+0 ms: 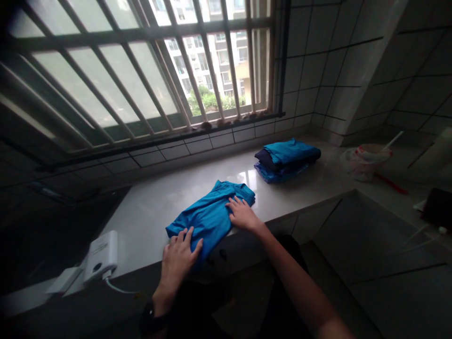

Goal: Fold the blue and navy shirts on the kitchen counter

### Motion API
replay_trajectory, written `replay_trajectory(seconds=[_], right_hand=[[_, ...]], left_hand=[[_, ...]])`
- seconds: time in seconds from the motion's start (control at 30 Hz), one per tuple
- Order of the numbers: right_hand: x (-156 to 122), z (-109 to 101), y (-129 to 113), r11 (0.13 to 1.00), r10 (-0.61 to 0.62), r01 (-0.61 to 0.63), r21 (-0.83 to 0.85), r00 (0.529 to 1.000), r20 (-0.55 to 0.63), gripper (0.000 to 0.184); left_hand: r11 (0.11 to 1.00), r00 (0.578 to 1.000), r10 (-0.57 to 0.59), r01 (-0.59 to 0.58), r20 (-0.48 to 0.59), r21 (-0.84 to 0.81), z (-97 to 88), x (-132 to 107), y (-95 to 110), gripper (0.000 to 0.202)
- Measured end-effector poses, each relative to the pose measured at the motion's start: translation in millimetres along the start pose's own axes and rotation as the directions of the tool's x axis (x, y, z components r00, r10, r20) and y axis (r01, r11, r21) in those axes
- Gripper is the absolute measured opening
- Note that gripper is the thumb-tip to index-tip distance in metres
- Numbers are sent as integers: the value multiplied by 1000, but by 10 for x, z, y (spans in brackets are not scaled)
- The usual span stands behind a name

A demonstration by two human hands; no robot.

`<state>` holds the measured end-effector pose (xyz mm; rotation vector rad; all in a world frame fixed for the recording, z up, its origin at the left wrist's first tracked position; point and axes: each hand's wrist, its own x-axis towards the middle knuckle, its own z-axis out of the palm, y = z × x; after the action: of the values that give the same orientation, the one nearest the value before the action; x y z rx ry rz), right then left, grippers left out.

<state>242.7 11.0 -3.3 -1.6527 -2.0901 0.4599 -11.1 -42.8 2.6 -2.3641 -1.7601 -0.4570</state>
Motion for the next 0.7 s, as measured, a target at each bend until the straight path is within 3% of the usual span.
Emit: replay_trajectory(seconds=[0.13, 0.2, 0.27, 0.37, 0.5, 0.6, 0.7], right_hand=[[370, -289, 138, 994, -110, 109, 19, 991, 70, 38], [327, -345, 118, 987, -163, 163, 11, 987, 0, 39], [84, -329, 70, 963, -259, 262, 55, 964, -64, 48], [-480, -181, 4, 912, -379, 376, 165, 925, -14, 64], [-965, 187, -66, 940, -304, 308, 150, 952, -47, 84], [-954, 451, -115, 952, -212, 242, 187, 963, -166, 69], [-842, 540, -171, 928, -251, 300, 221, 941, -227, 42]], left_hand=[[985, 980, 173, -171, 96, -33, -264, -13, 137, 42], [961, 957, 274, -268, 99, -73, -279, -6, 31, 46], [933, 931, 356, -350, 75, -86, -206, -43, -152, 64], [906, 905, 423, -421, 44, -49, -20, -164, -402, 69], [890, 892, 452, -453, -29, -50, 87, -226, -503, 62], [861, 871, 488, -492, -59, -128, -27, -132, -490, 55], [840, 863, 496, -505, -96, -198, -256, -24, -499, 48]])
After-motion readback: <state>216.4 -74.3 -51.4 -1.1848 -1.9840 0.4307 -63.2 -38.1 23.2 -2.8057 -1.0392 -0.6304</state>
